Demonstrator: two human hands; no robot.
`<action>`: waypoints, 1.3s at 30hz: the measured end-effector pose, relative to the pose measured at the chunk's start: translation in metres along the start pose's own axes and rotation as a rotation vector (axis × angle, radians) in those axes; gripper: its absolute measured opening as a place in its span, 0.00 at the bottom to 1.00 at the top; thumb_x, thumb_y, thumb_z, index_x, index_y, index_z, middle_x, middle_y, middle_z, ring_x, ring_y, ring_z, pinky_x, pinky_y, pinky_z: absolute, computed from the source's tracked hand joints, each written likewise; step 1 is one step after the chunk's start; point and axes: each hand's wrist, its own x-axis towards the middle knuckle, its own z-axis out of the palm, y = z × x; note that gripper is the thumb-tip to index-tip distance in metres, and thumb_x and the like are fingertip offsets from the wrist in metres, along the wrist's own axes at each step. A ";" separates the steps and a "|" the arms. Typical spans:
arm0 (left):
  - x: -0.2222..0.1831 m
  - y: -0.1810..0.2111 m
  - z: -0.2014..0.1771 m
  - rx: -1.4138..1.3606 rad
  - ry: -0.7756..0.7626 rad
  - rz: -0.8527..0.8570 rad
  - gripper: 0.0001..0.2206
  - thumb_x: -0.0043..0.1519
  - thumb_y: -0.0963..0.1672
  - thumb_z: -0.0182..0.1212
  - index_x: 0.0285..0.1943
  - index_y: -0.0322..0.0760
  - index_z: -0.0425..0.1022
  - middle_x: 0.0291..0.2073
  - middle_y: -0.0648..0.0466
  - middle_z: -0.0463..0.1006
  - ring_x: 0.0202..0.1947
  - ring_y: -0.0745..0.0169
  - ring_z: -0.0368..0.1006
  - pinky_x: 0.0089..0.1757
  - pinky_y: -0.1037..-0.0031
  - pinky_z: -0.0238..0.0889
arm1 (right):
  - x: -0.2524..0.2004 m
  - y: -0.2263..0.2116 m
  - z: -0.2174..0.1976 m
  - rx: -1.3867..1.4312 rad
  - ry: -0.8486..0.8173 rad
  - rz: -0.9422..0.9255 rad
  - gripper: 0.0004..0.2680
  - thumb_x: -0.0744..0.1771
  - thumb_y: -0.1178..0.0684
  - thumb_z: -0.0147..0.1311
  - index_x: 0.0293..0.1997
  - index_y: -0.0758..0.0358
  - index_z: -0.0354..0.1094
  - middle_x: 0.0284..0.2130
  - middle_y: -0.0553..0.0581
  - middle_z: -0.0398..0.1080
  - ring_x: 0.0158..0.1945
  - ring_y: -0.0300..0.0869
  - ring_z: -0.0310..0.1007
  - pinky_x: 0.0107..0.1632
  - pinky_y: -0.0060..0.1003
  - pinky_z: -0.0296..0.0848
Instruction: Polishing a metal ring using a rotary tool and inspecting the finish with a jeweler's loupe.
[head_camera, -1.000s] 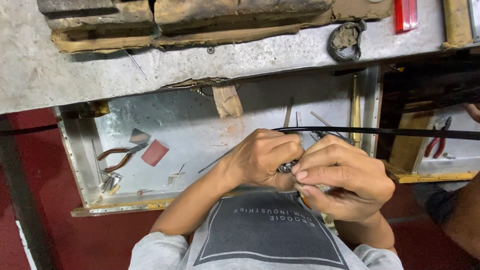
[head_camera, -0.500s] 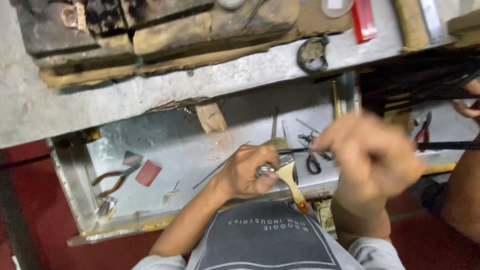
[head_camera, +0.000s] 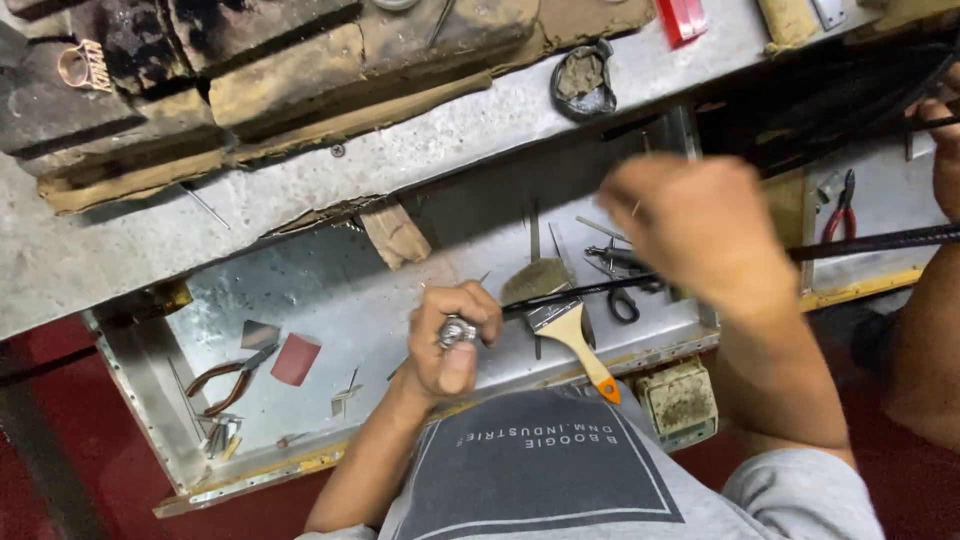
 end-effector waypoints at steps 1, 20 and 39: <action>-0.010 -0.011 0.004 -0.055 -0.004 -0.022 0.11 0.66 0.48 0.50 0.42 0.34 0.65 0.22 0.50 0.70 0.21 0.61 0.67 0.24 0.73 0.62 | -0.013 0.001 0.023 -0.253 -0.209 0.064 0.02 0.66 0.60 0.63 0.35 0.60 0.77 0.27 0.56 0.77 0.29 0.46 0.80 0.34 0.40 0.78; 0.012 0.036 0.018 0.043 -0.101 -0.196 0.10 0.61 0.43 0.41 0.48 0.33 0.60 0.26 0.57 0.68 0.20 0.67 0.61 0.26 0.71 0.56 | -0.045 -0.024 0.080 -0.130 -0.885 0.222 0.11 0.71 0.39 0.42 0.48 0.52 0.63 0.35 0.52 0.72 0.32 0.56 0.79 0.32 0.55 0.75; 0.028 0.044 -0.016 -0.427 -0.121 -0.258 0.15 0.67 0.54 0.42 0.42 0.41 0.58 0.28 0.54 0.67 0.18 0.72 0.58 0.21 0.81 0.52 | 0.019 -0.099 -0.037 0.461 -0.011 -0.308 0.14 0.62 0.53 0.68 0.45 0.72 0.74 0.27 0.58 0.73 0.25 0.42 0.71 0.29 0.33 0.71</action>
